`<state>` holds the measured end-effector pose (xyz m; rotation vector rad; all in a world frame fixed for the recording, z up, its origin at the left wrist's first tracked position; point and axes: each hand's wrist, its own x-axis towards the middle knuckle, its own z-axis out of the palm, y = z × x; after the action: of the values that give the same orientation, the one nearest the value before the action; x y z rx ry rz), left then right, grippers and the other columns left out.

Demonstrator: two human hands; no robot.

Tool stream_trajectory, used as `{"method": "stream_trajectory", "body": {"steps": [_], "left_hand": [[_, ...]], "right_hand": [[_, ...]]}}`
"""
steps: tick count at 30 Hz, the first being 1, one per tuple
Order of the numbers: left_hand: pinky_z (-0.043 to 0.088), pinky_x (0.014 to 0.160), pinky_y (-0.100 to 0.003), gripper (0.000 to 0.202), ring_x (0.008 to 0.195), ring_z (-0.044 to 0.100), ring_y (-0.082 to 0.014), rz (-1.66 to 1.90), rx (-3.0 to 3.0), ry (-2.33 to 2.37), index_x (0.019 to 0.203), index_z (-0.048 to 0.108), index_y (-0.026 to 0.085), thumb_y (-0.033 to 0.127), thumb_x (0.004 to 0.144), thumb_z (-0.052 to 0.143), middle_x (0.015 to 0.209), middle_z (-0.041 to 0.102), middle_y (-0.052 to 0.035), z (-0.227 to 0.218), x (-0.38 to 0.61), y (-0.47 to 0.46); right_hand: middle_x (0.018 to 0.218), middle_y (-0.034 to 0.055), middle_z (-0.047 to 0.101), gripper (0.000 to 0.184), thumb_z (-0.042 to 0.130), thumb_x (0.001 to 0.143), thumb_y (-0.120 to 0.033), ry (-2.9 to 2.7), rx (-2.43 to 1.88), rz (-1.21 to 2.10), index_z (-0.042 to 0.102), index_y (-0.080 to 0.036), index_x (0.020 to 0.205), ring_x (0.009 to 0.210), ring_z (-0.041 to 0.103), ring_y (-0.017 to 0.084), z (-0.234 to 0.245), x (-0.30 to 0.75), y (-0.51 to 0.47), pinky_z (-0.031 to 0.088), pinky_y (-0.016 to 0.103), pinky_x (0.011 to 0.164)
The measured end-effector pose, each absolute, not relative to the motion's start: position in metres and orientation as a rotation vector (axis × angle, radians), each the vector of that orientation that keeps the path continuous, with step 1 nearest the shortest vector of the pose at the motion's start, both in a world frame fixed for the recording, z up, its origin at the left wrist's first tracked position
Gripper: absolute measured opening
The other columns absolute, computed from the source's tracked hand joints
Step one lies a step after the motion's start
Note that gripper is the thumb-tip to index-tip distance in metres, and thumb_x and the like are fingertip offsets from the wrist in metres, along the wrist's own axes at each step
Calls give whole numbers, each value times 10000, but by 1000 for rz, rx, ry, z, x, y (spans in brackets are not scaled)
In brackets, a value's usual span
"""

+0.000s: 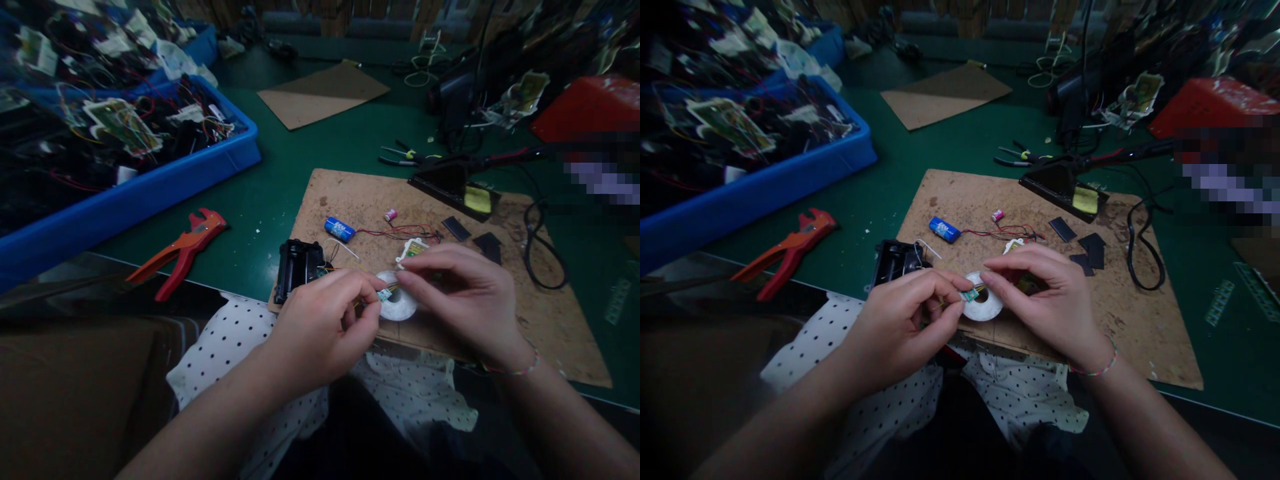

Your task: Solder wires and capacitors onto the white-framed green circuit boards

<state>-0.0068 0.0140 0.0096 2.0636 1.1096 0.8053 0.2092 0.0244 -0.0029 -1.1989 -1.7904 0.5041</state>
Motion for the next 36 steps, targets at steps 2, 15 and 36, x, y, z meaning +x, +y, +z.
{"method": "stream_trajectory", "body": {"steps": [2,15,36], "left_hand": [[440,529,-208,72,587,551,-56,823,2049,1106,827,614,176,133,883,600,1073,724,-24,9,-7,14],[523,651,-283,74,677,637,-115,824,2080,1134,827,610,198,156,881,583,990,730,-7,8,-8,12],[557,633,-275,121,690,684,-132,923,2174,1183,902,655,207,174,916,539,1019,735,-32,6,0,9]], "right_hand": [[900,15,729,148,782,805,-228,-1632,-1224,479,756,-292,937,821,660,175,0,213,25,545,359,736],[752,-2,555,199,840,698,-179,-829,-1284,700,685,-246,805,602,518,100,11,330,104,408,280,505],[508,-41,501,214,592,881,-383,-769,-1202,204,646,-195,795,420,385,87,21,327,128,217,266,405]]}}
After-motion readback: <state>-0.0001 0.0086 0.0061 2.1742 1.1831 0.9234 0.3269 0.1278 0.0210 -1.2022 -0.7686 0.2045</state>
